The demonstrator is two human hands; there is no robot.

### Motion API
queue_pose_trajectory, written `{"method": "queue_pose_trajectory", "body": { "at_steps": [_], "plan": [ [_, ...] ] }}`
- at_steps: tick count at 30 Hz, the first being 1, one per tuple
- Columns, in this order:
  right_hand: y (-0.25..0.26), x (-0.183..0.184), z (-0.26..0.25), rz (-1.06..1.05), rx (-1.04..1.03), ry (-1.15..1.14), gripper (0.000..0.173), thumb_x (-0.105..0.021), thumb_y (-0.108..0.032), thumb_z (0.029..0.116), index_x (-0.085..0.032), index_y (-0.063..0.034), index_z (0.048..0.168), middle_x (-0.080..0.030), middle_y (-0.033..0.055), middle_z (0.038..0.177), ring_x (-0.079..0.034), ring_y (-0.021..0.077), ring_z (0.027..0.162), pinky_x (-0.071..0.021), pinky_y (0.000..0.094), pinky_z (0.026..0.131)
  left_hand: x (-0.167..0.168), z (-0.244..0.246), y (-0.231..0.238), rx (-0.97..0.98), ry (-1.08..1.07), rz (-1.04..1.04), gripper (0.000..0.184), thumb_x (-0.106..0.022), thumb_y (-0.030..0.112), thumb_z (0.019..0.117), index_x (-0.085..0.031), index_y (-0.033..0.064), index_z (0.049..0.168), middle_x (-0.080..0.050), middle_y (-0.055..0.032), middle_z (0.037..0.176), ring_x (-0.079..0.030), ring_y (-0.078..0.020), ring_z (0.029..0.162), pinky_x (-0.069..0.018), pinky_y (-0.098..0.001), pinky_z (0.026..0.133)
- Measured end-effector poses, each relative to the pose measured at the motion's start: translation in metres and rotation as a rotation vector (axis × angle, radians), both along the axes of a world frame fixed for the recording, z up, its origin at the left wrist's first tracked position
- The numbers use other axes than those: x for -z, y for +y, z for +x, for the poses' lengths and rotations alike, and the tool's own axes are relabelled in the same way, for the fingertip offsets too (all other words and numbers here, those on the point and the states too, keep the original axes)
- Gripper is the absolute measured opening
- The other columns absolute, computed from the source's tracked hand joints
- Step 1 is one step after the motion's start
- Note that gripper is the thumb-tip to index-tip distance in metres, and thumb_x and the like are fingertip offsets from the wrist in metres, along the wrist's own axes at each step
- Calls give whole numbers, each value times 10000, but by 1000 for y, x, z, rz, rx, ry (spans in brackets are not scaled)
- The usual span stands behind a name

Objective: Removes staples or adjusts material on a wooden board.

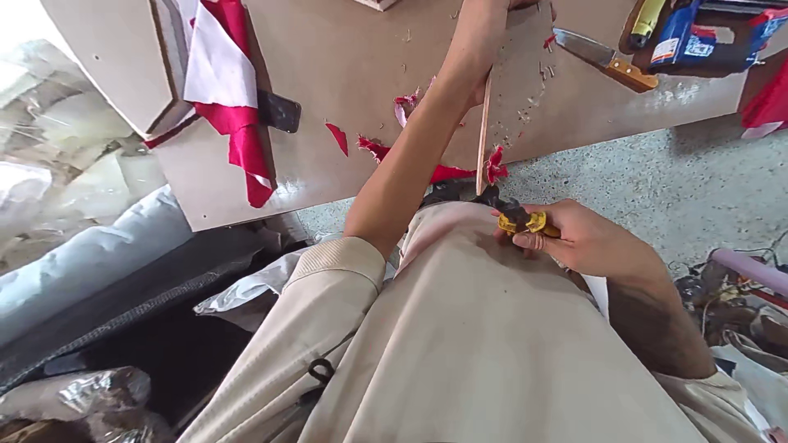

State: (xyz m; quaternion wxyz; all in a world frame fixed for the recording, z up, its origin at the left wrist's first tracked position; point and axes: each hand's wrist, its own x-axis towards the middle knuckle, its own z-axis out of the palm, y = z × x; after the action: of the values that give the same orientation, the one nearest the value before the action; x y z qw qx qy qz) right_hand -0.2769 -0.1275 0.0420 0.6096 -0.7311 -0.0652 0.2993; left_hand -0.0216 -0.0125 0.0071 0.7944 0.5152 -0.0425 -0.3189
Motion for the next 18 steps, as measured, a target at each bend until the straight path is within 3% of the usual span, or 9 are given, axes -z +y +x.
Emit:
{"method": "queue_pose_trajectory", "body": {
  "at_steps": [2, 7, 11, 15, 18],
  "plan": [
    [-1, 0, 4, -52, -5, 36, 424, -575, -424, 1049, -624, -124, 1345, -741, -36, 1078, -707, 34, 860, -619, 239, 755, -26, -8, 0, -57, -8, 107, 278, -376, 71, 1086, -597, -3, 935, -667, -116, 789, -693, -185, 713, -621, -342, 658],
    [-1, -2, 14, 199, 87, 280, 311, -557, -230, 1075, -607, -44, 1319, -759, 57, 1114, -765, 200, 957, -678, 356, 777, -28, -10, 3, -53, -163, 160, 242, -394, 48, 1065, -584, 8, 922, -655, -108, 796, -688, -197, 739, -620, -370, 686],
    [-11, -4, 24, 258, -72, 368, 268, -574, -213, 1063, -626, -50, 1270, -760, 52, 1094, -764, 174, 912, -668, 321, 723, -30, -11, 4, -82, -238, 192, 239, -436, -11, 1023, -556, 31, 820, -580, -70, 706, -618, -161, 659, -573, -335, 645],
    [-13, 1, 26, 403, -12, 423, 316, -518, -165, 1080, -576, 5, 1340, -740, 140, 1153, -755, 287, 1010, -675, 413, 776, -41, -12, 8, -147, -268, 184, 267, -417, -54, 1004, -544, 46, 790, -564, -52, 674, -608, -139, 628, -567, -303, 619],
    [-15, 3, 24, 488, -11, 493, 340, -502, -205, 1094, -546, -14, 1372, -726, 158, 1210, -746, 305, 1058, -675, 435, 775, -45, -16, 10, -208, -228, 104, 269, -374, -59, 1007, -550, 25, 822, -609, -87, 695, -653, -172, 647, -596, -337, 627]
  ]
}}
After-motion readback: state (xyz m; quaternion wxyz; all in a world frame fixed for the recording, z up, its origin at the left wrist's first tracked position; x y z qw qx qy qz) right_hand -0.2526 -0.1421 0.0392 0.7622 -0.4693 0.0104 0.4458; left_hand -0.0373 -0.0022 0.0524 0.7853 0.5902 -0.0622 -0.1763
